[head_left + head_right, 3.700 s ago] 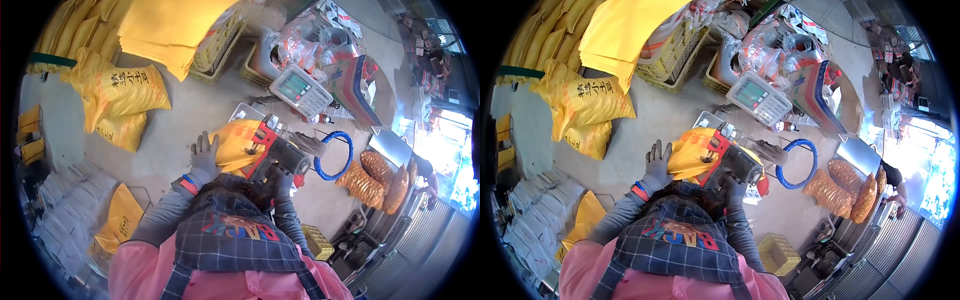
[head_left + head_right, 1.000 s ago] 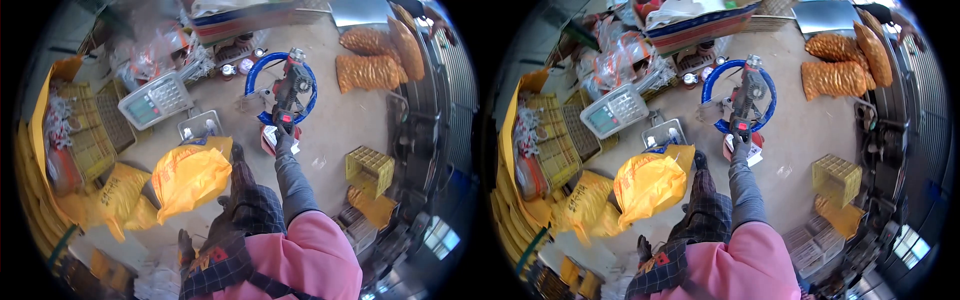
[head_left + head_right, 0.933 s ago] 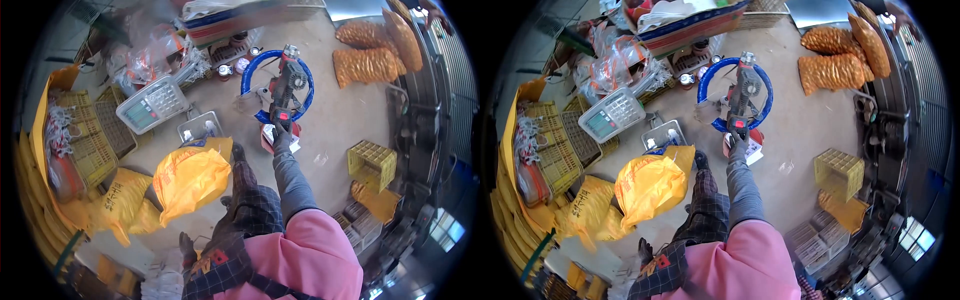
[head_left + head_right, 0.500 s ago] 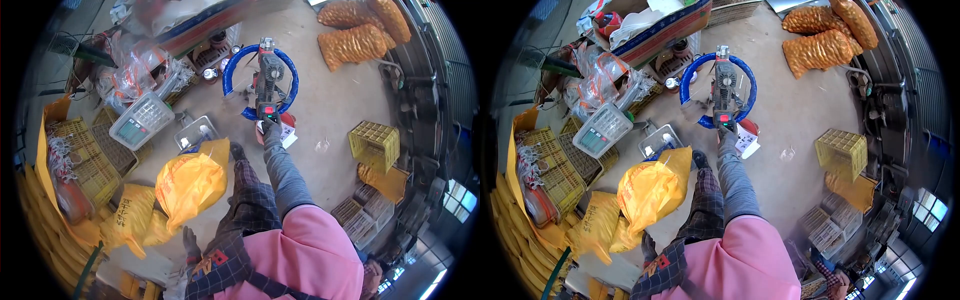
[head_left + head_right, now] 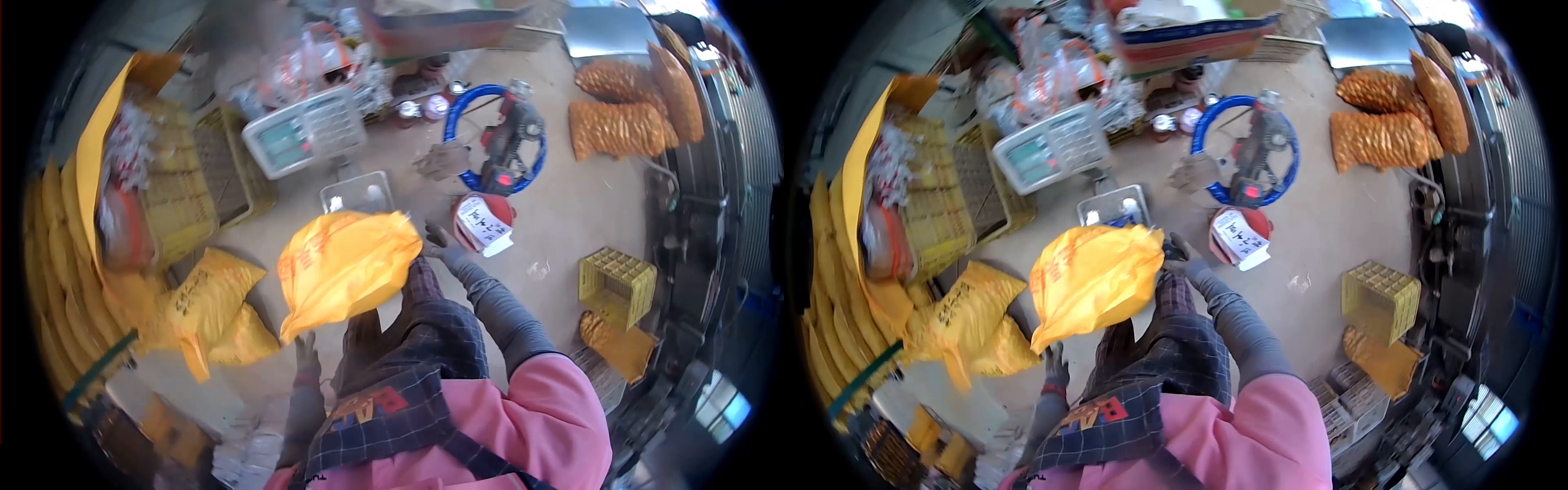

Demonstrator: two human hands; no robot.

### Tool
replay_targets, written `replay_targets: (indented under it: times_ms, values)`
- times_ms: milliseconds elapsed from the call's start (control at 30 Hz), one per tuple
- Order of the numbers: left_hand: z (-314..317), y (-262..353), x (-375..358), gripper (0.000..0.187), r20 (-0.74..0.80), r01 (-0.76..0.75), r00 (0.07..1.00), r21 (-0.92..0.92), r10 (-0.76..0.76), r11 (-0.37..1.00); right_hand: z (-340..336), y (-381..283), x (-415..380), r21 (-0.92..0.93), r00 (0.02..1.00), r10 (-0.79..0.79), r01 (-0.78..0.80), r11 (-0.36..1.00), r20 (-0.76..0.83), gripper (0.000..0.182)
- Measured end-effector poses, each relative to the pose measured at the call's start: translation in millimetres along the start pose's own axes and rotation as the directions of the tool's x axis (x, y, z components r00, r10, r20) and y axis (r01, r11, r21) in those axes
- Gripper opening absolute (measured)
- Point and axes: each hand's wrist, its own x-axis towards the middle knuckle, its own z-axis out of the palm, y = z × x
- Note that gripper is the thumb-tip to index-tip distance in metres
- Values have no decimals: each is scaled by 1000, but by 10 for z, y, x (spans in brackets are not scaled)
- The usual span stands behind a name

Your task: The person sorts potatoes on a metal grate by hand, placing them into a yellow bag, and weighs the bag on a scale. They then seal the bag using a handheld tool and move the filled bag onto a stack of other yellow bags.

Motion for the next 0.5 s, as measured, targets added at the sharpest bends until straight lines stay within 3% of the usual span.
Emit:
replay_targets:
  times_ms: [67,100,133,167,200,233,267,300,333,400,467,500]
  values:
    - [-95,-166,430,56,-356,-193,911,78,208,978,468,-86,70,28,981,-8,3,1000,191,67]
    - [-143,-194,639,49,-452,-206,879,-76,151,976,685,-224,42,35,947,118,-134,990,297,59]
    - [-209,-170,868,43,-536,-243,839,-219,91,945,877,-311,-2,23,947,111,-124,992,302,59]
    - [-599,68,1045,43,-421,-155,882,-686,-214,711,1038,-412,-46,-117,985,160,-151,981,66,52]
    - [-996,329,1123,48,-168,-59,894,-964,-416,261,1136,-525,-88,-251,971,158,-200,947,-177,47]
    - [-1028,312,1170,48,-188,-92,881,-968,-433,233,966,-222,13,-129,965,8,-43,991,-261,42]
    - [-1057,256,1176,49,-104,-166,920,-977,-377,-137,755,103,113,-18,934,-125,127,992,-335,39]
    - [-1070,204,1117,51,-60,-202,954,-852,-294,-483,830,61,-38,235,919,-253,330,914,-303,36]
    - [-1194,305,970,55,32,-173,959,-719,-280,-674,917,28,-210,488,888,-356,458,743,-291,35]
    - [-1387,344,693,58,174,-117,946,-606,-274,-787,936,23,-541,594,931,-308,364,718,-198,38]
    - [-1331,227,546,57,123,-111,944,-756,-306,-645,1000,243,-580,15,855,-280,318,948,-436,42]
    - [-906,-85,595,56,130,39,973,-907,-189,-419,1025,269,-545,-90,874,-289,276,957,-390,44]
